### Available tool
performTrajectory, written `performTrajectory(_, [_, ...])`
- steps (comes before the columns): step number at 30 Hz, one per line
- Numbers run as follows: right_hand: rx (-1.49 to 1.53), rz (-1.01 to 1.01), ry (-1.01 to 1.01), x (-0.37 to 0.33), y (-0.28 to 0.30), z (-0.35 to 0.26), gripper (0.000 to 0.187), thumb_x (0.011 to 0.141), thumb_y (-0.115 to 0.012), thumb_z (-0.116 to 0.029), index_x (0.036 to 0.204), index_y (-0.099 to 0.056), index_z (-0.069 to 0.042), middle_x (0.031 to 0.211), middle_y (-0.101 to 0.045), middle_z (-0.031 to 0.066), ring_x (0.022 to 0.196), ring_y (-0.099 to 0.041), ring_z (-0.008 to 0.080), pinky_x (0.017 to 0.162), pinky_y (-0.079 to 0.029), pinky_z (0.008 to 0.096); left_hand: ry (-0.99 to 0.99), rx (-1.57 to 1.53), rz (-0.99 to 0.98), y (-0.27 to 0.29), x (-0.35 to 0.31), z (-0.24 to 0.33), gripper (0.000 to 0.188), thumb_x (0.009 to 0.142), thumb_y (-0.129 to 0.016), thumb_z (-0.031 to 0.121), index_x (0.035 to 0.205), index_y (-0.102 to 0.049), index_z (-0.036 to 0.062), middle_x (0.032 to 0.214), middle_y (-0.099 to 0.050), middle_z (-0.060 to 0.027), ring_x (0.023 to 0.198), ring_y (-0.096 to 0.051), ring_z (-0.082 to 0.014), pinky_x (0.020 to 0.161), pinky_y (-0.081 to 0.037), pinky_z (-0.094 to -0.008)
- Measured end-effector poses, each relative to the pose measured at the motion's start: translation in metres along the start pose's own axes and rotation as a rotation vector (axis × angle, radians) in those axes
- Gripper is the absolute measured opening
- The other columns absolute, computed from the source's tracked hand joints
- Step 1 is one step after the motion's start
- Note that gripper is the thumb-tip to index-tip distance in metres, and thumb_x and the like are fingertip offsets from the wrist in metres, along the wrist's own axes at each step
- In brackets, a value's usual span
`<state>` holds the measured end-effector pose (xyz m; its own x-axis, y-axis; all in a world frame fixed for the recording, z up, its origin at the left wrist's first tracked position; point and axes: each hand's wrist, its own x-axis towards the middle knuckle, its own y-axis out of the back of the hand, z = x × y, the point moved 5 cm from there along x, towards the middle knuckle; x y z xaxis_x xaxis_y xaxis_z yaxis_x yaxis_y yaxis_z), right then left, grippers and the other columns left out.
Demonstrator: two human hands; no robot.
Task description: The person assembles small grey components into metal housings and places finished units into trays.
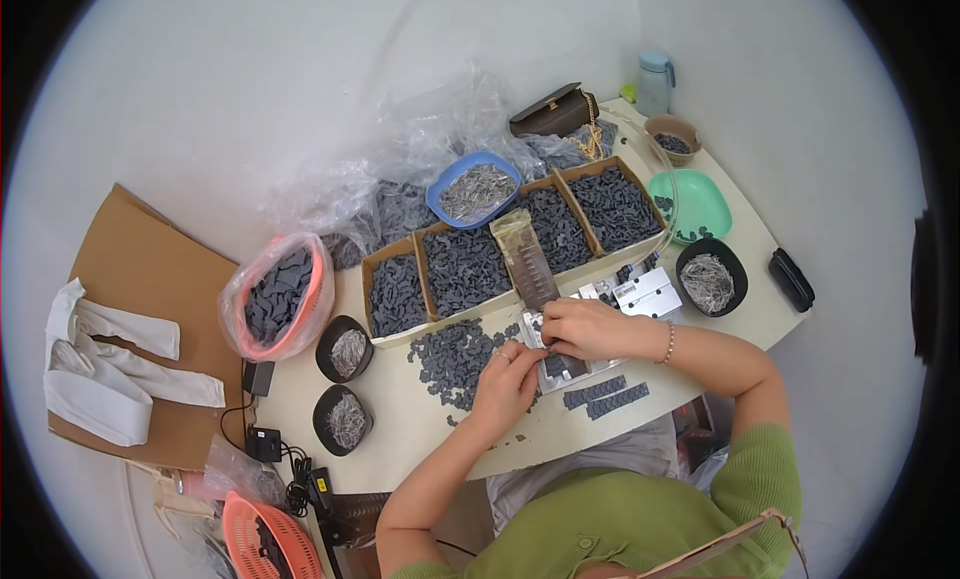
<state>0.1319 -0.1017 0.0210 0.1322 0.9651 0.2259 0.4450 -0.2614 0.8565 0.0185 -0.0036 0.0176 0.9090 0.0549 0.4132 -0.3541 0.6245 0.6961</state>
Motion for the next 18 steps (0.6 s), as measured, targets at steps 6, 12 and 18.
performTrajectory(6, [0.012,-0.005,-0.066,0.003,0.000,0.005,0.016,0.077,-0.069,-0.013,0.089,-0.062,-0.004,0.091,-0.056,0.0108,0.093,-0.058,0.0305,0.080,-0.048,0.0398,-0.004,0.008,0.002,0.000,0.001,0.001,0.021,0.078,-0.062,-0.005,0.098,-0.066,0.0025,0.085,-0.058,-0.0103,0.072,-0.058,-0.0253,0.062,-0.048,-0.0325])
performTrajectory(12, [-0.042,0.071,-0.044,0.002,0.003,0.008,0.016,0.078,-0.068,-0.012,0.091,-0.061,-0.005,0.091,-0.056,0.0101,0.091,-0.059,0.0301,0.078,-0.049,0.0393,-0.006,0.052,-0.027,-0.002,0.008,-0.002,0.021,0.078,-0.062,-0.003,0.097,-0.067,0.0022,0.084,-0.058,-0.0110,0.075,-0.059,-0.0281,0.065,-0.049,-0.0346])
performTrajectory(18, [-0.133,0.115,0.043,0.002,-0.003,0.005,0.015,0.076,-0.065,-0.012,0.089,-0.061,-0.004,0.089,-0.056,0.0091,0.088,-0.059,0.0283,0.077,-0.050,0.0379,-0.029,0.138,-0.072,-0.002,0.009,0.001,0.022,0.077,-0.063,-0.003,0.097,-0.069,0.0030,0.082,-0.057,-0.0107,0.076,-0.058,-0.0288,0.068,-0.049,-0.0368])
